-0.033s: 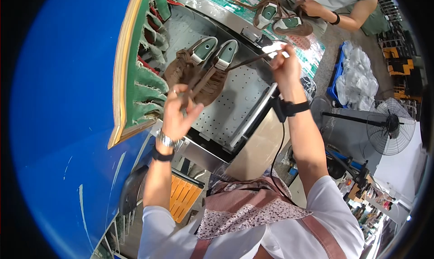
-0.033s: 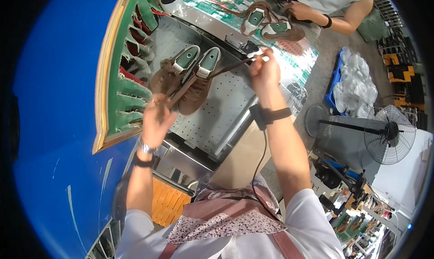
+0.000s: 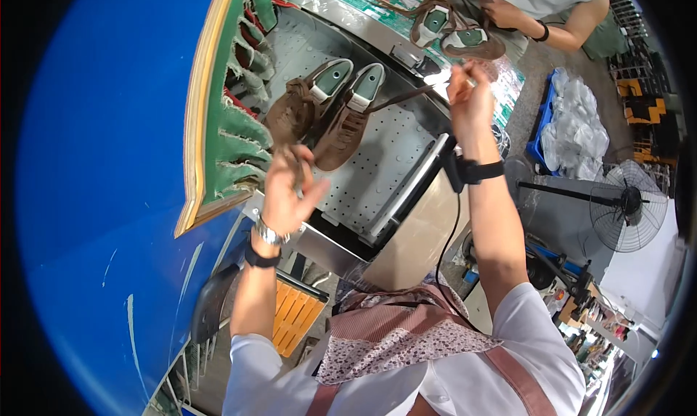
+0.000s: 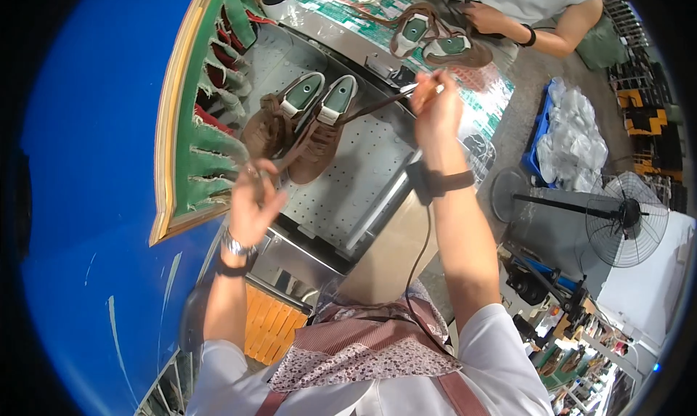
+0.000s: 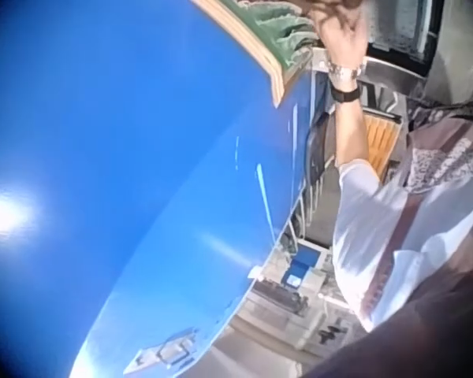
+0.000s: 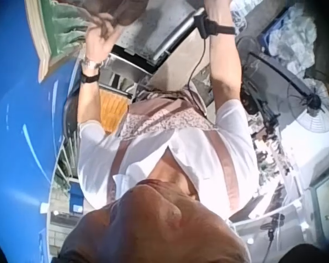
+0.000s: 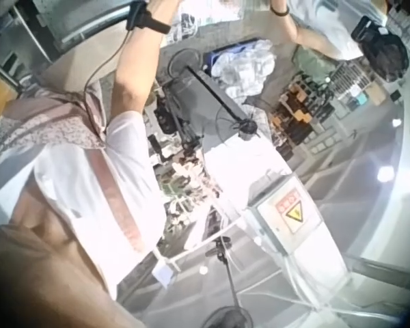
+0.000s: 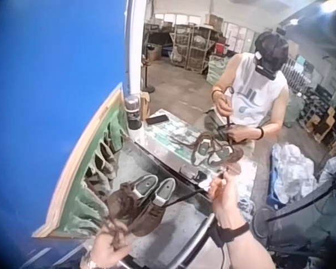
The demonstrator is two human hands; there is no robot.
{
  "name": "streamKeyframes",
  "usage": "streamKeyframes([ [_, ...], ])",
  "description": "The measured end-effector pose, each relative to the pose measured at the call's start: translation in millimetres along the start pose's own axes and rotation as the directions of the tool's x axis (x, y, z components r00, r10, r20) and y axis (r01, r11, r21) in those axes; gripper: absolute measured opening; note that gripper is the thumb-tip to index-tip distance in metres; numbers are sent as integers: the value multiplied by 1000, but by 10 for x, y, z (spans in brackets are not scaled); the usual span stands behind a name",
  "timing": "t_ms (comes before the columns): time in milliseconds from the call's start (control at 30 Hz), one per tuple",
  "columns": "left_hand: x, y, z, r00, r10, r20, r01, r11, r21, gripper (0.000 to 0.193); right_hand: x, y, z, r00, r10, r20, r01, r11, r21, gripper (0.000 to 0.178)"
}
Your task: The recorder is assembling components of shoes, including inserting lasts and attaching outsoles using industrial machinery.
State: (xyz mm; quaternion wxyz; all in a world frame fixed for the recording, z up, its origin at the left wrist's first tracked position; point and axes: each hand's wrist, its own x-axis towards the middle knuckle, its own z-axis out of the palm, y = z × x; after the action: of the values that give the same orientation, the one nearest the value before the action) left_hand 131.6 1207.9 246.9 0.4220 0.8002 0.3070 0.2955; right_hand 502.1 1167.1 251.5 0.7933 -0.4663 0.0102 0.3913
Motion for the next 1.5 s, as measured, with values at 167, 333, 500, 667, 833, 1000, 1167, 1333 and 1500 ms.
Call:
streamKeyframes([
  [167, -608, 334, 295, 772, -154, 617, 104, 988, 116, 30, -179, 215, 647, 705, -607, 368, 687, 456, -565, 61],
  [333, -508, 258, 433, 800, -244, 549, 123, 961, 247, 34, -487, 1068, 862, 684, -164, 711, 730, 136, -670, 18],
  [500, 4, -297, 330, 937, -348, 38, 327, 908, 262, 25, -596, 1553, 1011, 624, 36, 780, 777, -134, -615, 20],
  [667, 402, -740, 274, 954, -179, -240, 255, 907, 336, 43, -414, 1685, 1022, 457, 70, 887, 870, -244, -429, 24],
  [833, 549, -988, 411, 968, -111, -226, 195, 897, 396, 65, -259, 1726, 1106, 638, 32, 769, 750, 201, -631, 18],
  [1000, 496, -1072, 472, 971, -84, -223, 170, 900, 401, 69, -171, 1432, 1445, 956, 90, 280, 44, 897, -439, 15],
  [1167, 473, -1105, 480, 951, -86, -296, 212, 881, 422, 67, -536, 442, 2044, 647, -85, 757, -18, 992, 126, 16],
  [1333, 575, -1150, 499, 919, -119, -376, 275, 878, 392, 54, -690, 853, 1856, 778, -46, 627, 291, 910, -295, 23],
  [1500, 617, -1044, 415, 902, -168, -397, 315, 886, 340, 32, -673, 1551, 996, 803, 114, 585, 596, -153, -788, 31],
])
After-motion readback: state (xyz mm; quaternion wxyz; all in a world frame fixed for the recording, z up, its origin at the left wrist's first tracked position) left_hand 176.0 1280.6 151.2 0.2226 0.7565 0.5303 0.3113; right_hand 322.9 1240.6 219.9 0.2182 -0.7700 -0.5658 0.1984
